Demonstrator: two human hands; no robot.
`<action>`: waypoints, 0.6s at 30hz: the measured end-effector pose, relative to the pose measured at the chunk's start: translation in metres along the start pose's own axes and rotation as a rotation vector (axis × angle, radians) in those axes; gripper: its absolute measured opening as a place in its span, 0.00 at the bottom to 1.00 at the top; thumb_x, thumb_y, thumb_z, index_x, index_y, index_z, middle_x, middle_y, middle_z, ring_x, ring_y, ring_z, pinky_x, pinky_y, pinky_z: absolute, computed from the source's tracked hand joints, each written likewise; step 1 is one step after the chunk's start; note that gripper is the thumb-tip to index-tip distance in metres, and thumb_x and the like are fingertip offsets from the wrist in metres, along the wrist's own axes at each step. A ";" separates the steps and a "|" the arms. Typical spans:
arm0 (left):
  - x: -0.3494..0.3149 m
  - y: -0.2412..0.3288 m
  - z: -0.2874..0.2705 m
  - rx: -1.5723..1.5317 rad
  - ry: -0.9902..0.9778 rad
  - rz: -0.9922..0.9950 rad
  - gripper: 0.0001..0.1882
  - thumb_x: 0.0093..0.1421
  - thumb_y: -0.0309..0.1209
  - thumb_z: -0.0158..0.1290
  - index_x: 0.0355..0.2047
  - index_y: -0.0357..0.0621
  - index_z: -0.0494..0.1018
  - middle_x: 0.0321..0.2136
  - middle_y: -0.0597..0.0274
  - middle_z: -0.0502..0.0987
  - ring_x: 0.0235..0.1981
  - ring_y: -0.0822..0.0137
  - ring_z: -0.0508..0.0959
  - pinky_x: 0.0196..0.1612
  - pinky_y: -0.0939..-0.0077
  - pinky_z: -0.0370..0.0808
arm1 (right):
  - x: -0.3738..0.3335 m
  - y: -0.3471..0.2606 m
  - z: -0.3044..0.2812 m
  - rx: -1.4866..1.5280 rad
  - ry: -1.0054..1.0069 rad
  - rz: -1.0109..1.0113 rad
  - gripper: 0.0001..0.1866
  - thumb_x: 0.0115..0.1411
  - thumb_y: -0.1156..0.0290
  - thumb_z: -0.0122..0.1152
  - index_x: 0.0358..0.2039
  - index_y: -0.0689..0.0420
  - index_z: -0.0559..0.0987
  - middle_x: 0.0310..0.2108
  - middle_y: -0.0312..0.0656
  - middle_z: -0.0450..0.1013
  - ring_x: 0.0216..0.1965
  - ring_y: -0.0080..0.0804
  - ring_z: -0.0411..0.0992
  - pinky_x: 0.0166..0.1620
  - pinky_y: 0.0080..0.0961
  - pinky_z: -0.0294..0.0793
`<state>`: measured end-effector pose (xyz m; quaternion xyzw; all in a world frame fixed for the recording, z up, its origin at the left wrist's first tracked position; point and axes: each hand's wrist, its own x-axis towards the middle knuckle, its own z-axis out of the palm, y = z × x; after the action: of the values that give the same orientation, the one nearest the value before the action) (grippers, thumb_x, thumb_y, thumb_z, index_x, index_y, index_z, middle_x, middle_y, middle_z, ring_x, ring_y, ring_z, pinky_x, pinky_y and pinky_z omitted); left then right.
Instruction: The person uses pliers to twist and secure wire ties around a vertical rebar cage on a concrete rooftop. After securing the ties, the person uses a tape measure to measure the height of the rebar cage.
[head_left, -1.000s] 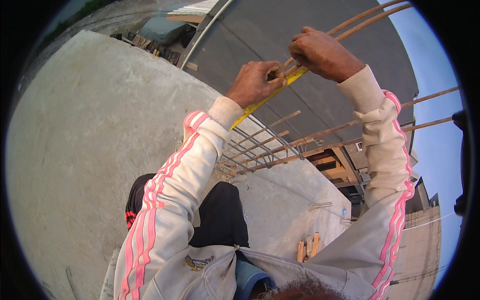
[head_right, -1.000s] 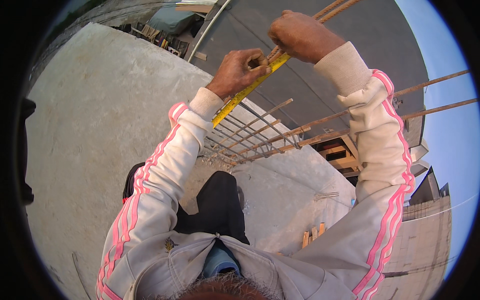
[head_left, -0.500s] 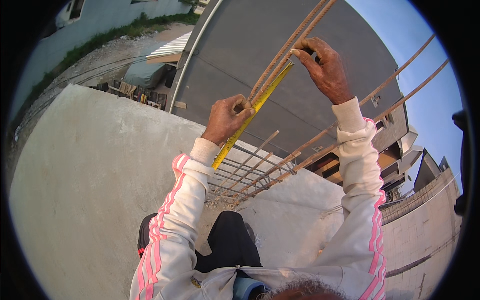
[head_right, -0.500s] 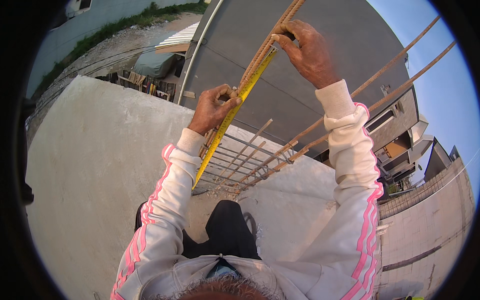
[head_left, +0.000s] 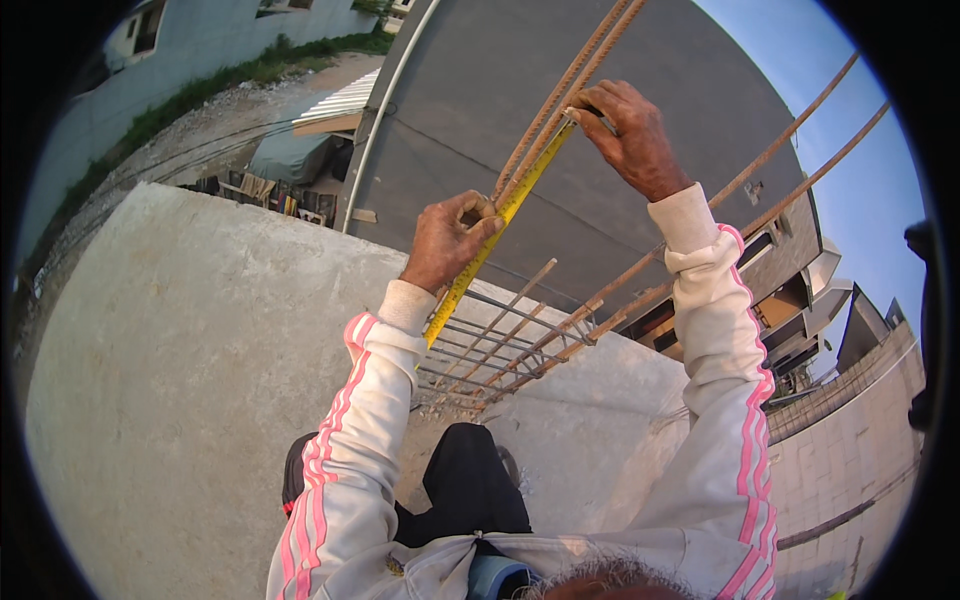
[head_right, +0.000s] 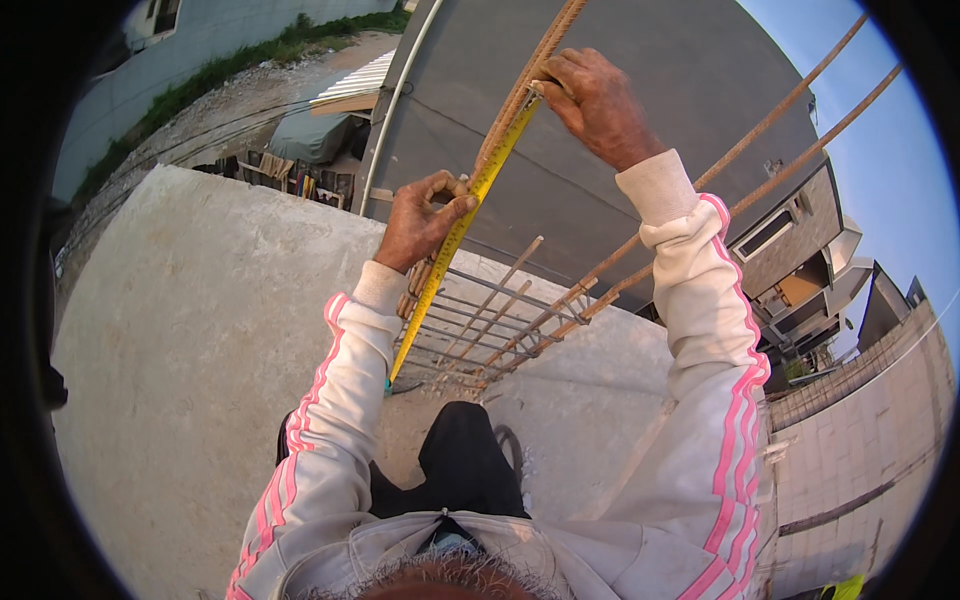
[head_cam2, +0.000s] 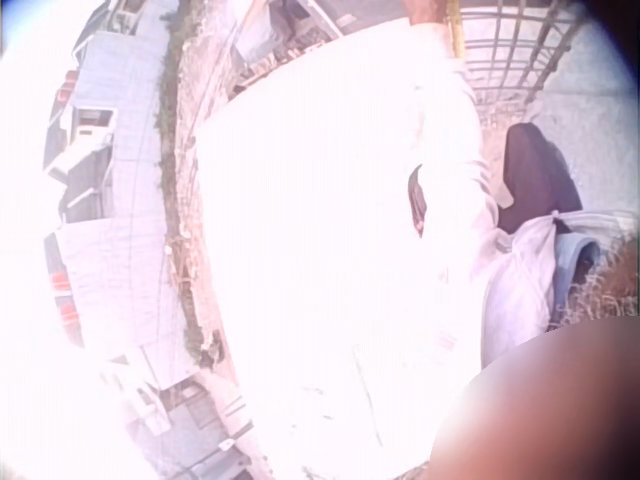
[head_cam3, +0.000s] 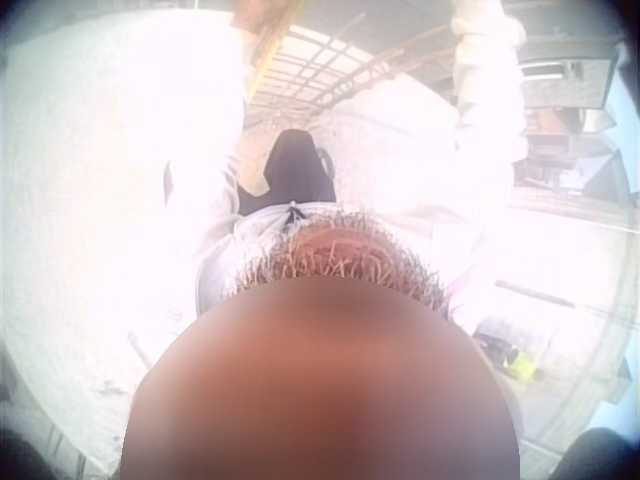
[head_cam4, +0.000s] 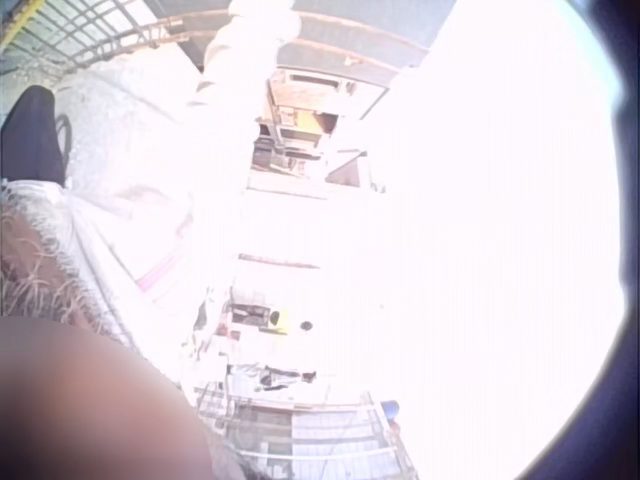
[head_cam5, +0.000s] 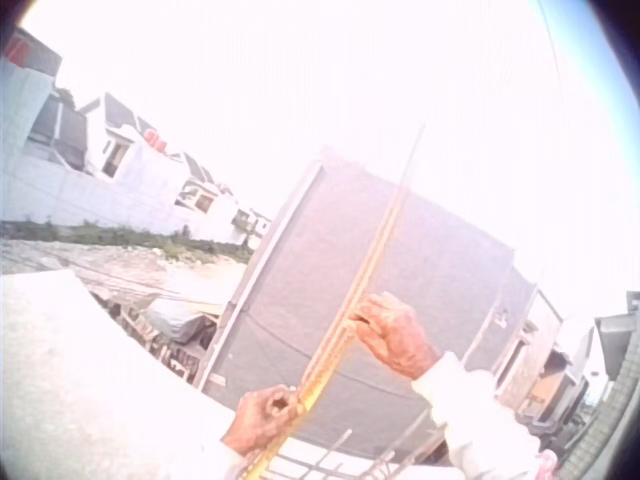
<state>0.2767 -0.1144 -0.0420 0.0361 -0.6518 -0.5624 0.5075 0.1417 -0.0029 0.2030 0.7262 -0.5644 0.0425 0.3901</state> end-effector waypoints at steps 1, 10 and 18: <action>0.000 0.001 0.000 0.028 0.005 0.010 0.09 0.60 0.34 0.65 0.31 0.40 0.81 0.28 0.56 0.84 0.30 0.65 0.83 0.41 0.66 0.79 | -0.004 0.003 -0.004 -0.057 -0.038 0.014 0.10 0.65 0.68 0.65 0.42 0.61 0.82 0.39 0.45 0.79 0.40 0.42 0.75 0.46 0.36 0.79; 0.001 0.004 0.001 0.012 -0.030 0.001 0.09 0.62 0.29 0.65 0.30 0.39 0.78 0.27 0.64 0.79 0.31 0.73 0.76 0.40 0.73 0.76 | -0.024 -0.015 -0.010 0.047 0.149 0.178 0.10 0.66 0.68 0.64 0.41 0.61 0.82 0.36 0.44 0.78 0.37 0.40 0.78 0.43 0.35 0.81; -0.001 0.000 0.002 0.069 0.000 0.019 0.09 0.62 0.30 0.65 0.30 0.40 0.77 0.28 0.65 0.80 0.32 0.76 0.76 0.40 0.74 0.76 | 0.000 -0.014 0.012 0.155 0.104 0.145 0.09 0.66 0.69 0.64 0.38 0.62 0.81 0.36 0.46 0.78 0.33 0.40 0.78 0.40 0.34 0.80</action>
<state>0.2756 -0.1124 -0.0423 0.0474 -0.6710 -0.5349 0.5112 0.1486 -0.0094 0.1872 0.7082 -0.5896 0.1519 0.3575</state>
